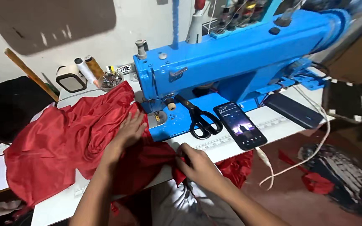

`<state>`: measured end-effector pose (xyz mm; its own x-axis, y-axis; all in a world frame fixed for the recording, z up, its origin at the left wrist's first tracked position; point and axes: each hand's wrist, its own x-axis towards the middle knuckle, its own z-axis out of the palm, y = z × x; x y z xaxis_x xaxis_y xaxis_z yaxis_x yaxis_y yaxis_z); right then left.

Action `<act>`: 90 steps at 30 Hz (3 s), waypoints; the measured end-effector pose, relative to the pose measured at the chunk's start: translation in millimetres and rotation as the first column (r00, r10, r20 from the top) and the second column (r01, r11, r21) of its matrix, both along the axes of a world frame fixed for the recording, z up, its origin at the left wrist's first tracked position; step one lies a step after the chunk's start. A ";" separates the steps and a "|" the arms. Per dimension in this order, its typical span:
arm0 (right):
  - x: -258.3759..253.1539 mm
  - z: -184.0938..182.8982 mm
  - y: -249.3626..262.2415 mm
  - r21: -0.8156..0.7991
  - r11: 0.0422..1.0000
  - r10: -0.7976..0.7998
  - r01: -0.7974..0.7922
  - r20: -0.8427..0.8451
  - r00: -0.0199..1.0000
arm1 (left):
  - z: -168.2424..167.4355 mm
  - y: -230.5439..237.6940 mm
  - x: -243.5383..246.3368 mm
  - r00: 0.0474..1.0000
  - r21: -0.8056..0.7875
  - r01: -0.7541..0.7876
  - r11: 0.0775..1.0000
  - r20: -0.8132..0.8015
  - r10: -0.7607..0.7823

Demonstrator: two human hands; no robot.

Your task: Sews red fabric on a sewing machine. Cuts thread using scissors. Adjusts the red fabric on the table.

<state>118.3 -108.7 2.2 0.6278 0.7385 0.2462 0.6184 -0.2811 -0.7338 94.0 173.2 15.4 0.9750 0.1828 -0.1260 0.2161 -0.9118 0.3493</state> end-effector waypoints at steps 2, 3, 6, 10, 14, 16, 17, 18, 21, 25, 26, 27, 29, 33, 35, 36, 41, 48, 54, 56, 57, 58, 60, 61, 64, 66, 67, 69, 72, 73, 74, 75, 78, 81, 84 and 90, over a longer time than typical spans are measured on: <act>-6.8 4.1 -0.1 -0.052 0.998 0.046 -0.044 0.034 0.998 | -6.8 8.4 17.8 0.999 -0.003 -0.035 0.999 0.038 0.035; -13.6 2.9 -1.0 -0.050 0.996 0.081 -0.076 0.112 0.990 | -9.7 11.3 25.7 0.997 0.002 -0.048 0.999 0.066 0.048; -39.5 -7.9 -11.1 0.018 0.963 0.246 -0.267 0.335 0.910 | -13.7 10.8 41.9 0.985 0.062 -0.092 0.994 0.152 0.082; -65.9 -18.6 -34.6 0.015 0.828 0.545 -0.560 0.207 0.812 | -16.9 3.0 48.5 0.948 0.101 -0.172 0.980 0.286 0.137; -59.3 0.1 -54.4 -0.111 0.783 0.604 -0.612 -0.093 0.791 | -20.2 -2.3 39.5 0.852 0.164 -0.188 0.969 0.518 0.077; -46.8 -1.4 -57.1 -0.069 0.922 0.385 -0.382 0.053 0.921 | -13.4 -14.8 27.6 0.819 0.162 -0.198 0.967 0.570 0.072; -37.2 -3.2 -54.6 -0.031 0.969 0.247 -0.245 0.129 0.960 | -6.2 -24.9 18.1 0.829 0.135 -0.200 0.971 0.551 0.094; -26.9 -3.6 -49.9 0.001 0.993 0.116 -0.118 0.159 0.980 | 2.6 -35.7 7.6 0.855 0.092 -0.190 0.978 0.505 0.119; -6.9 -1.2 -29.5 -0.059 0.996 -0.062 0.068 0.105 0.993 | 9.0 -58.0 -17.5 0.922 -0.030 -0.077 0.997 0.377 0.083; -11.7 -5.7 3.6 -0.121 0.991 -0.044 0.065 0.168 0.985 | -11.2 -66.7 -32.3 0.945 -0.077 0.015 0.997 0.327 0.011; -14.8 -4.4 9.9 -0.140 0.988 -0.038 0.064 0.178 0.983 | -19.1 -64.8 -33.7 0.932 -0.046 0.043 0.998 0.361 -0.024; -16.6 -3.1 15.5 -0.145 0.987 -0.042 0.067 0.173 0.984 | -26.8 -60.6 -33.6 0.913 -0.003 0.062 0.998 0.405 -0.056; -12.8 -1.1 24.8 -0.129 0.989 -0.052 0.066 0.108 0.993 | -35.3 -47.2 -28.5 0.903 0.072 0.064 0.995 0.421 -0.088; 14.0 11.8 38.8 -0.036 0.997 -0.074 0.068 -0.207 0.976 | -32.5 -21.1 -7.5 0.949 0.111 -0.005 0.994 0.313 -0.030; 25.6 10.6 44.5 0.069 0.995 -0.045 0.071 -0.325 0.945 | -33.0 -10.2 3.5 0.955 0.105 -0.028 0.994 0.296 -0.005; 29.8 11.1 46.2 0.087 0.995 -0.016 0.052 -0.371 0.929 | -33.1 -4.6 9.3 0.956 0.104 -0.033 0.994 0.293 0.001; 32.6 23.2 35.7 0.030 0.997 0.081 -0.077 -0.526 0.846 | -27.4 23.1 27.9 0.929 0.094 0.053 0.994 0.360 -0.083; 31.0 9.2 35.9 -0.019 0.997 -0.079 0.078 -0.409 0.909 | -2.8 28.1 36.1 0.960 0.226 -0.054 0.973 0.281 -0.012; 32.9 5.2 35.1 0.018 0.996 -0.068 0.083 -0.410 0.910 | 12.6 -65.3 2.0 0.961 -0.055 -0.126 0.990 0.240 0.136; 35.2 2.4 33.2 0.059 0.995 -0.050 0.085 -0.438 0.898 | -8.0 -77.7 -9.6 0.965 -0.063 -0.092 0.994 0.242 0.104; 36.1 2.1 31.9 0.066 0.994 -0.050 0.089 -0.445 0.894 | -16.9 -77.5 -12.7 0.964 -0.019 -0.096 0.995 0.246 0.098; 36.0 2.2 29.9 0.057 0.994 -0.064 0.098 -0.431 0.900 | -23.2 -74.0 -14.3 0.962 0.034 -0.110 0.993 0.253 0.098; 34.2 -1.9 25.4 0.056 0.991 -0.101 0.125 -0.318 0.943 | -32.3 -59.8 -11.6 0.947 0.115 -0.152 0.982 0.300 0.112; 33.3 -6.1 23.5 0.074 0.989 -0.108 0.128 -0.222 0.969 | -33.0 -52.0 -8.0 0.943 0.119 -0.169 0.978 0.309 0.125; 35.5 -20.0 22.7 0.152 0.987 -0.072 0.052 0.132 0.989 | -25.6 -35.0 5.2 0.958 0.077 -0.180 0.981 0.239 0.157; 41.7 -20.3 24.3 0.145 0.989 -0.024 -0.017 0.276 0.961 | -22.8 -27.5 14.4 0.964 0.066 -0.182 0.981 0.211 0.165; 45.2 -18.2 24.6 0.133 0.991 -0.010 -0.034 0.319 0.948 | -22.4 -23.8 18.6 0.964 0.063 -0.184 0.981 0.206 0.168; 52.4 -12.1 24.2 0.114 0.993 -0.014 -0.032 0.375 0.927 | -21.2 -17.1 26.5 0.965 0.064 -0.190 0.980 0.194 0.174; 63.7 -5.1 24.1 0.047 0.998 0.013 -0.036 0.426 0.905 | -20.3 -8.2 37.5 0.963 0.070 -0.182 0.981 0.215 0.164; 67.2 -4.9 24.6 0.022 0.999 0.034 -0.049 0.435 0.900 | -19.4 -5.6 41.0 0.963 0.067 -0.178 0.982 0.218 0.160; 70.6 -5.5 25.6 0.001 0.998 0.054 -0.060 0.441 0.896 | -18.3 -3.2 44.5 0.963 0.064 -0.175 0.983 0.217 0.158; 73.5 -5.9 26.8 -0.019 0.997 0.072 -0.071 0.445 0.893 | -16.9 -1.2 47.9 0.964 0.058 -0.171 0.984 0.216 0.155; 79.0 -7.1 31.7 -0.077 0.993 0.110 -0.085 0.451 0.886 | -12.4 -3.8 50.1 0.951 0.098 -0.151 0.984 0.285 0.118; 88.2 -6.4 33.9 -0.099 0.991 0.125 -0.087 0.480 0.869 | -17.4 -17.2 40.4 0.859 0.222 -0.085 0.971 0.510 -0.041; 96.2 -4.2 32.7 -0.124 0.987 0.150 -0.102 0.483 0.863 | -18.1 -32.8 16.7 0.934 0.138 -0.017 0.990 0.355 -0.033; 101.8 1.4 44.0 -0.139 0.976 0.212 -0.166 0.476 0.854 | -22.1 -29.5 0.6 0.969 0.115 0.029 0.993 0.239 -0.056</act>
<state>220.1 -64.7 3.6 0.2922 0.8640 0.4101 0.9368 -0.1723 -0.3045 94.6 143.7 -6.7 0.9812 0.1398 0.1330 0.0975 -0.9541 0.2833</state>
